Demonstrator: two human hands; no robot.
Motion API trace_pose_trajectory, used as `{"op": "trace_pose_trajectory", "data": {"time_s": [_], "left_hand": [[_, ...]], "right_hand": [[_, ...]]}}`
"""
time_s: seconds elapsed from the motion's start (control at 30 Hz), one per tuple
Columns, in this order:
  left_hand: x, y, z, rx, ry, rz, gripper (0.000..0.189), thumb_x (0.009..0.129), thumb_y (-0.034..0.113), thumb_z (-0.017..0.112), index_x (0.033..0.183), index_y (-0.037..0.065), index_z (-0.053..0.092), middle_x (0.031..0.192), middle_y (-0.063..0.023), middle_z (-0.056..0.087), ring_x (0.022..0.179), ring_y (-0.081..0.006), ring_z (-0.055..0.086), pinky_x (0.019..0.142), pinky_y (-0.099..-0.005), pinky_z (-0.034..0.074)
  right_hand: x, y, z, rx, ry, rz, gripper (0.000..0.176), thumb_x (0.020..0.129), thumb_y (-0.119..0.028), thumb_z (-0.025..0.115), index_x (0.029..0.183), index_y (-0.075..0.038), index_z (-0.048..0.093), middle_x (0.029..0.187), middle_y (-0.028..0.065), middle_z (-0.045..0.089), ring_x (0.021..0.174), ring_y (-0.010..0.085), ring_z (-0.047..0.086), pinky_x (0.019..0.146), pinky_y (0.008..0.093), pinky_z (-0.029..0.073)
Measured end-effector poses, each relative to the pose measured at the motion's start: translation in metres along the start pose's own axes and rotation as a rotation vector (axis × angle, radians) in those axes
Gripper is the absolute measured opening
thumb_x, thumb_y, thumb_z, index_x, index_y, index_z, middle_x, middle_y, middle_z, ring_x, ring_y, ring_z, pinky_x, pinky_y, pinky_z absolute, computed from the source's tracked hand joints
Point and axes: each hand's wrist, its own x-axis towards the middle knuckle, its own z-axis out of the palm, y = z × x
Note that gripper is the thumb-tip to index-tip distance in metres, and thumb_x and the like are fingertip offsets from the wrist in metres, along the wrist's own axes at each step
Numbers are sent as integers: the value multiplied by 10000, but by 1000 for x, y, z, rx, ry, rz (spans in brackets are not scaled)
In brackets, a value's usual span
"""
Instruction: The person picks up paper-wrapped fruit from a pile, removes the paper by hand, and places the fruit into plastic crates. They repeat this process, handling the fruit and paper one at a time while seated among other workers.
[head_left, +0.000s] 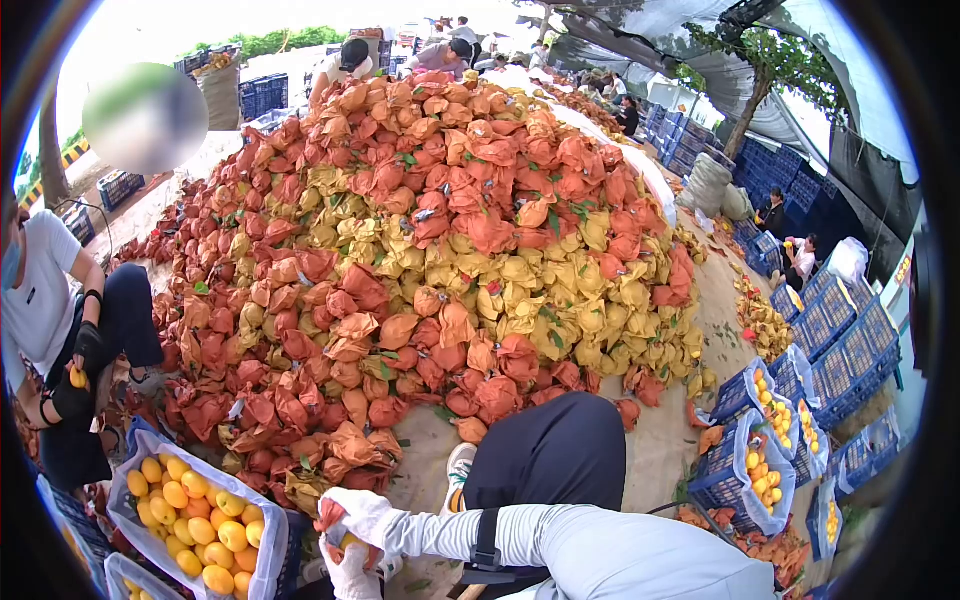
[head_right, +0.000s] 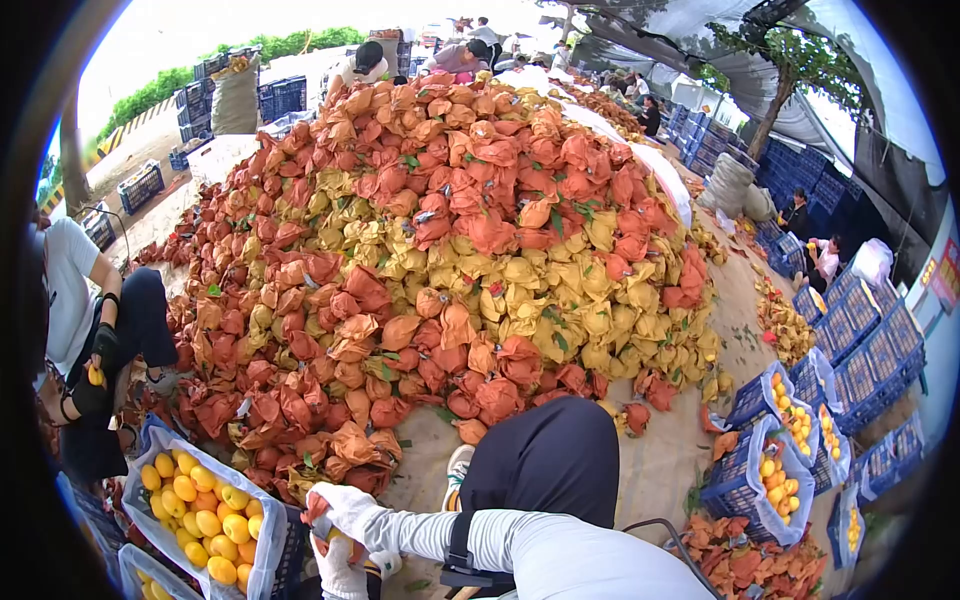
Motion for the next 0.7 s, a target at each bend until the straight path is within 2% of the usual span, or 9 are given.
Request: {"op": "trace_pose_trajectory", "data": {"time_s": [0.07,0.1,0.2,0.27,0.33,0.4,0.5,0.57,0.7], "left_hand": [[3,10,-5,-64,-84,37,714,759,200,694,1394,65,397,1295,-136,510,1108,-281,592,810,-364,563],[2,16,3,-155,-136,38,736,755,189,705,1403,70,377,1352,-137,456,1109,-296,584,804,-381,568],[-10,25,12,-232,-259,-13,506,783,194,708,1251,72,560,1193,-132,608,970,-273,646,801,-385,552],[-6,11,7,-604,-341,-88,784,700,158,765,1398,42,429,1340,-115,545,1236,-290,535,1066,-413,420],[-2,14,10,-563,-322,-48,805,707,201,744,1427,86,403,1369,-102,530,1279,-289,499,1093,-409,384],[8,13,5,753,-86,279,707,775,292,743,1376,90,430,1311,-86,553,1226,-291,528,1055,-467,420],[5,17,13,-599,-108,-74,621,802,259,734,1339,155,442,1287,-71,540,1162,-292,551,974,-522,474],[8,-2,-11,-623,-206,-38,637,804,233,731,1361,188,426,1337,-67,504,1218,-292,525,965,-524,481],[-1,13,-14,-916,-393,-100,580,858,233,696,1369,156,433,1407,-151,441,1289,-385,456,985,-564,478]], "right_hand": [[2,-18,-5,456,142,179,190,898,-201,613,1048,-86,633,1012,55,684,904,136,624,834,272,486],[3,-34,-14,144,202,241,194,911,-190,596,1069,-89,645,1003,38,669,918,130,601,850,270,469],[19,18,-7,945,210,324,208,945,-198,563,1095,-95,663,979,-2,654,917,149,591,836,296,465],[26,27,-12,1219,146,268,233,955,-204,566,1103,-54,664,1027,14,667,894,147,625,803,272,498],[13,-18,-39,1138,44,335,241,948,-219,583,1117,-56,639,989,23,663,874,136,632,784,270,499],[3,-58,-54,1095,-52,333,197,966,-221,543,1081,-86,628,909,15,654,808,143,626,741,289,497],[-6,-87,-38,762,92,281,186,978,-239,515,1044,-109,631,849,13,649,755,155,628,692,303,500],[2,-90,-53,1000,115,514,198,971,-259,534,1055,-108,630,854,27,653,765,164,642,685,316,514],[0,-116,-110,1048,429,96,143,892,-203,658,982,-93,646,870,19,675,791,186,655,745,324,531]]}}
